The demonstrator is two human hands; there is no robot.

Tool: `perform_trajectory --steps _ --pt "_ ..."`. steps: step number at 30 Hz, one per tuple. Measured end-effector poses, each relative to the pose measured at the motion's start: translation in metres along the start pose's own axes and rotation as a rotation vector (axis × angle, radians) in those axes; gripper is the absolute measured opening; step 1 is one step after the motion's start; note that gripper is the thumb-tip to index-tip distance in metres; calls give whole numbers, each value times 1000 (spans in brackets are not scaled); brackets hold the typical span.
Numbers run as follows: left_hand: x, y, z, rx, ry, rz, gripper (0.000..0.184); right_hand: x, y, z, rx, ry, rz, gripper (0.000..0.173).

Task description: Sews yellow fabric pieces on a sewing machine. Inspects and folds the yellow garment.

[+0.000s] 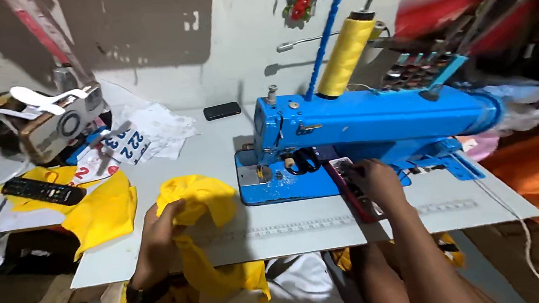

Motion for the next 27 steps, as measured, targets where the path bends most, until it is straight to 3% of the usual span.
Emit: perform_trajectory --steps 7,15,19,23,27 --pt "4 3 8 -70 10 59 13 -11 4 3 11 21 -138 29" --pt "1 4 6 19 24 16 10 -10 -19 -9 266 72 -223 29" --pt "3 6 7 -2 38 34 10 -6 -14 -25 541 100 -187 25" --pt "4 8 9 -25 51 47 10 -8 -7 -28 887 257 -69 30" --pt "4 9 10 -30 51 61 9 -14 0 -25 1051 360 46 35"
Point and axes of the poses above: each hand's wrist, its own x-axis towards the middle knuckle, its own y-axis out of the palm, z = x × y, the point moved 8 cm from there along x, towards the middle knuckle, and after that the axes turned 4 degrees about x, right-handed, at the moved point
